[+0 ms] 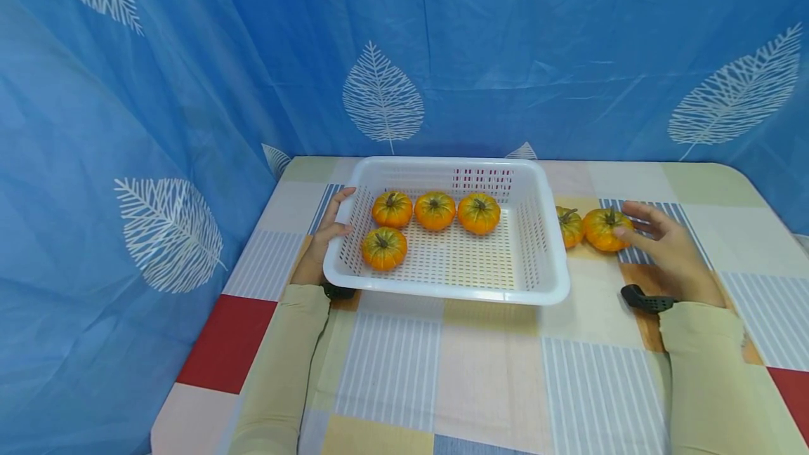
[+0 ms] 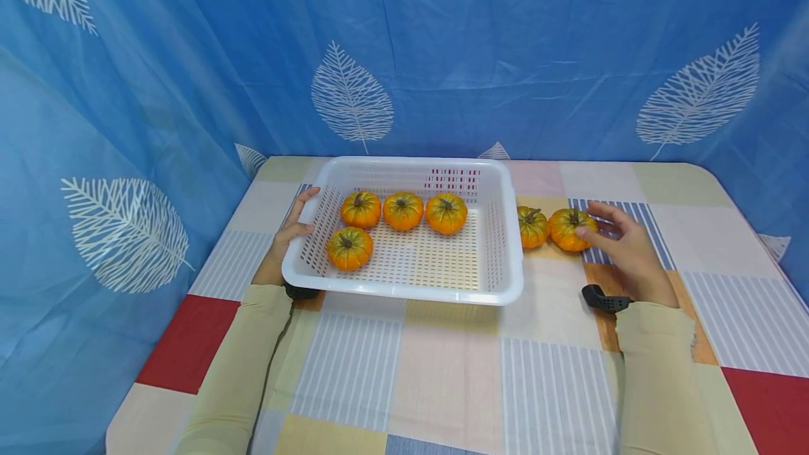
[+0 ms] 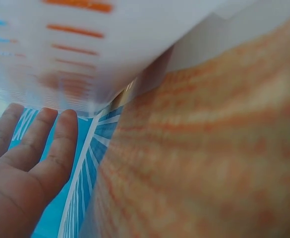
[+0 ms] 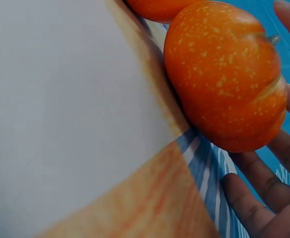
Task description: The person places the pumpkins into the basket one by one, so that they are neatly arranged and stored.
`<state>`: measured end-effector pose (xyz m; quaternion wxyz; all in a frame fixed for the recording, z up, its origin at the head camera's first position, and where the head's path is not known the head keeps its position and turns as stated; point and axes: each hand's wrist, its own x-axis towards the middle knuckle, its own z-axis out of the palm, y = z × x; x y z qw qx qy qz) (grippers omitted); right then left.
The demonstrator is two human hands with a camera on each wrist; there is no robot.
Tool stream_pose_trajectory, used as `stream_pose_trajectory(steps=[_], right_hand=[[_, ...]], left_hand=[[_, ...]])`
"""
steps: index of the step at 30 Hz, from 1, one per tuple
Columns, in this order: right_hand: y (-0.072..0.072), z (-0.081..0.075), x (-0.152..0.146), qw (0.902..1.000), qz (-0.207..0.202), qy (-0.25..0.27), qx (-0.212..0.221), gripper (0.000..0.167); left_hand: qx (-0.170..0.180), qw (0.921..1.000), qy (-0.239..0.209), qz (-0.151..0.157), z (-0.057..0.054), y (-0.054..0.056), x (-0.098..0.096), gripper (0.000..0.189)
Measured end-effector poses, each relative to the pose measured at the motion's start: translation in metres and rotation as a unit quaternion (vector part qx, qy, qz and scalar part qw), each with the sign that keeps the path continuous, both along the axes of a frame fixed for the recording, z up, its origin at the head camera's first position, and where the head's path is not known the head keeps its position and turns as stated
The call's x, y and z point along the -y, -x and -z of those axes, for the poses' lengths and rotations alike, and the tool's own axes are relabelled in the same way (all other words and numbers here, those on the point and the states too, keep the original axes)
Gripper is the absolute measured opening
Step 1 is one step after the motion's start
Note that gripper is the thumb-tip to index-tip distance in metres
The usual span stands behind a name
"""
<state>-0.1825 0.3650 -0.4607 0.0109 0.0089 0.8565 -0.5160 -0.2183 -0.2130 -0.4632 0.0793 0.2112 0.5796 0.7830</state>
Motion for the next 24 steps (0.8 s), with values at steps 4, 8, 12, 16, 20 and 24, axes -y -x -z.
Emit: stream_pose_trajectory(steps=[4, 8, 12, 16, 20, 24], right_hand=[[0.0012, 0.0011, -0.0002, 0.9994, -0.019, 0.005, 0.027, 0.078], [0.0024, 0.0035, -0.0019, 0.9989, -0.031, 0.015, 0.032, 0.081], [0.0024, 0.0066, -0.0034, 0.9989, -0.035, 0.022, 0.023, 0.081], [0.0018, 0.0085, -0.0038, 0.9988, -0.036, 0.022, 0.024, 0.084], [0.0015, 0.0085, -0.0036, 0.9984, -0.037, 0.017, 0.040, 0.087], [0.0015, 0.0071, -0.0035, 0.9978, -0.035, 0.014, 0.054, 0.088]], left_hand=[[-0.002, 1.0000, -0.004, 0.003, 0.0006, -0.0001, 0.0004, 0.071], [-0.003, 1.0000, -0.008, 0.004, -0.0003, -0.0012, 0.0000, 0.071], [-0.009, 0.9999, -0.011, 0.004, -0.0018, -0.0015, -0.0008, 0.071], [-0.016, 0.9998, -0.012, 0.008, -0.0013, -0.0005, -0.0007, 0.071], [-0.014, 0.9997, -0.015, 0.012, -0.0003, -0.0002, -0.0001, 0.071], [-0.010, 0.9997, -0.018, 0.013, -0.0001, -0.0008, -0.0001, 0.071]])
